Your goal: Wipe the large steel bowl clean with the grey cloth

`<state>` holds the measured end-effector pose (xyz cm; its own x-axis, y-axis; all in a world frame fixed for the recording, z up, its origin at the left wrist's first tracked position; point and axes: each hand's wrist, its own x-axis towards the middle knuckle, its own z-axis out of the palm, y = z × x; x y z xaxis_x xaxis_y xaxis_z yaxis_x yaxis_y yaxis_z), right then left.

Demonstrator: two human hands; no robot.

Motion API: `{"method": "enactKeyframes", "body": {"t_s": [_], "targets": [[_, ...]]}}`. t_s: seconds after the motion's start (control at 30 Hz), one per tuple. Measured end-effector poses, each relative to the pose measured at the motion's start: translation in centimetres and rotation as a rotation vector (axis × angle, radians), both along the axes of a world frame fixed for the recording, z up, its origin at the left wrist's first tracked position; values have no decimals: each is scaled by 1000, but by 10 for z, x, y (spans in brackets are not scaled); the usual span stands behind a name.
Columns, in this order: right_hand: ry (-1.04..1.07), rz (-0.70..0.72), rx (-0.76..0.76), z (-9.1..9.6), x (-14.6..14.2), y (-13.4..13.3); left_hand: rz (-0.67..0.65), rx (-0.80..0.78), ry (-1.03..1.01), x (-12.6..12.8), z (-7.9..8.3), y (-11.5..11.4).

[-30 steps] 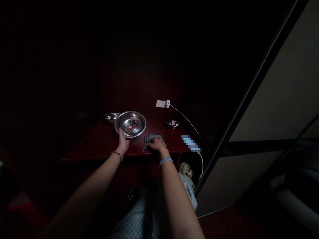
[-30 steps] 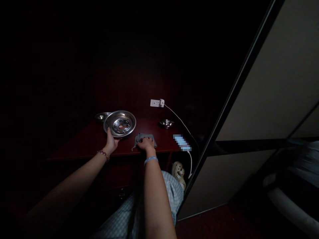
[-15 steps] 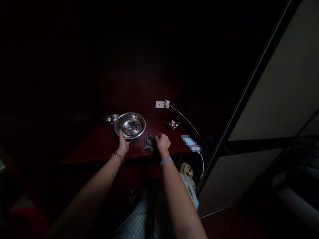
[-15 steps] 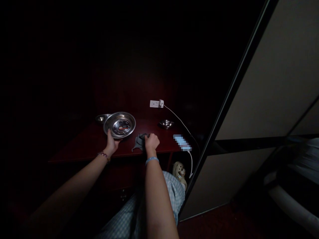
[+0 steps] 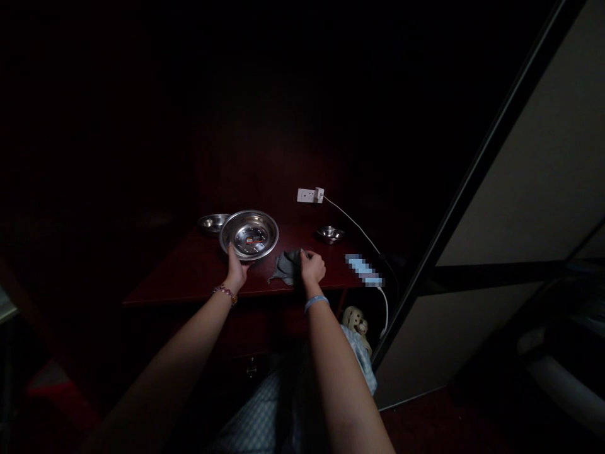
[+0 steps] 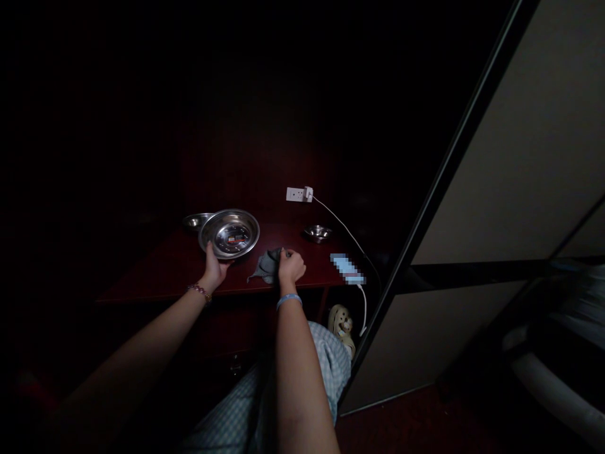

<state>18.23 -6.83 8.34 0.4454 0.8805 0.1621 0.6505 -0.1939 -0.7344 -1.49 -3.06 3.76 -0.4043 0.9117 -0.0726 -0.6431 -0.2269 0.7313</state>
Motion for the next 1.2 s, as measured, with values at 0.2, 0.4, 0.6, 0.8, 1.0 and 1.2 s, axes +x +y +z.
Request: {"method": "enactKeyframes", "body": {"t_s": [0.2, 0.4, 0.6, 0.8, 1.0, 1.2], "targets": [[300, -27, -46, -5, 10, 8, 4, 25, 8, -1, -5, 5], [87, 69, 12, -6, -3, 7, 2, 35, 8, -3, -8, 9], [-349, 288, -92, -10, -16, 4, -1, 7, -16, -2, -5, 8], [-588, 349, -60, -15, -19, 2, 1, 15, -36, -1, -4, 7], [-669, 335, 2, -21, -19, 3, 7, 2, -58, 1, -3, 8], [-670, 258, 66, -20, -21, 4, 2, -3, -66, 2, 0, 5]]}}
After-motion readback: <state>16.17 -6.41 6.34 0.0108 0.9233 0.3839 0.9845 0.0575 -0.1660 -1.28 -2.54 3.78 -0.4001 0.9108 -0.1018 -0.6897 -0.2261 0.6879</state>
